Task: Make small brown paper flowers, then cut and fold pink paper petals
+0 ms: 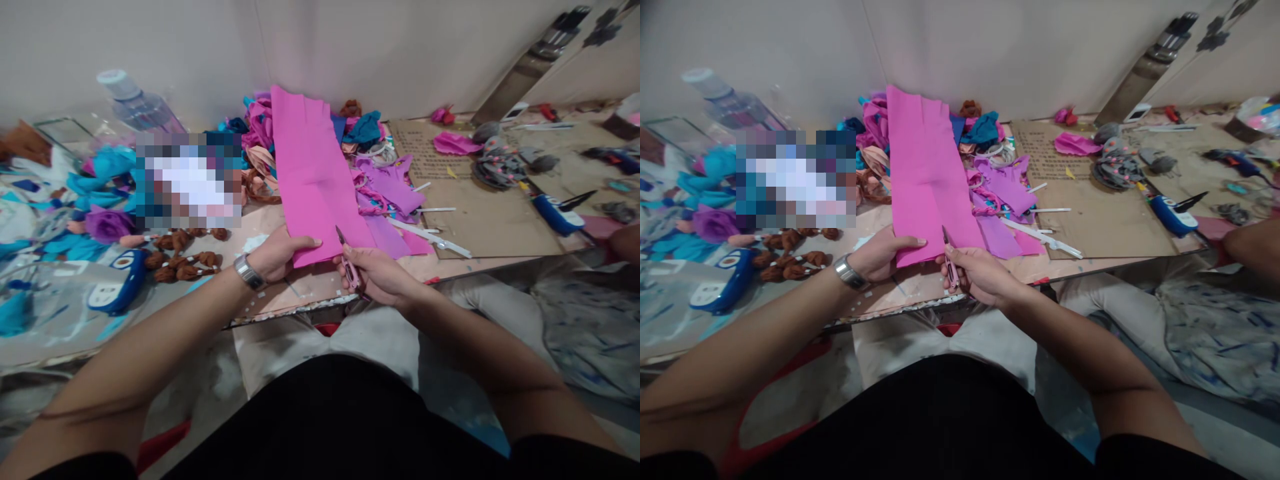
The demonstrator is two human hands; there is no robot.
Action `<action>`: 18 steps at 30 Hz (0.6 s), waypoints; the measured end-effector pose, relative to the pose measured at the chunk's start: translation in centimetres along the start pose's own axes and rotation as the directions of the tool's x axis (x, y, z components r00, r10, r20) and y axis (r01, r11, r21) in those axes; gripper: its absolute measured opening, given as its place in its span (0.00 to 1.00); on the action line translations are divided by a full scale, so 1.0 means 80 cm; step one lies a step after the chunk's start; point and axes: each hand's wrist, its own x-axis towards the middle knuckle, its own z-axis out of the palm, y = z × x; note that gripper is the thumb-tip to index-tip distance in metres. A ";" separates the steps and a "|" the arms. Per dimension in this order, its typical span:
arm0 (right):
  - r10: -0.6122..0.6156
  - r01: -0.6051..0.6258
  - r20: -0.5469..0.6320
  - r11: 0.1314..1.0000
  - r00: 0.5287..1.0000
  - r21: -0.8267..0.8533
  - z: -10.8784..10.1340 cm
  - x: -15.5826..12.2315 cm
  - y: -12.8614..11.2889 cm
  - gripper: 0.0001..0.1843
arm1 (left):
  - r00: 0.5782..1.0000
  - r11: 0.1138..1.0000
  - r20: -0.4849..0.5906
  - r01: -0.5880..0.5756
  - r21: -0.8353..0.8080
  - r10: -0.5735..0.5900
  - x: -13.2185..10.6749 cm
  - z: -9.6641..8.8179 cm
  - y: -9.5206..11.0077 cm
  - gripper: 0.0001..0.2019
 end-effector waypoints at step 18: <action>-0.023 0.023 -0.035 1.000 0.999 -0.001 0.002 0.000 0.000 0.25 | 0.984 0.978 -0.156 0.054 -0.203 -0.086 0.023 -0.011 -0.001 0.14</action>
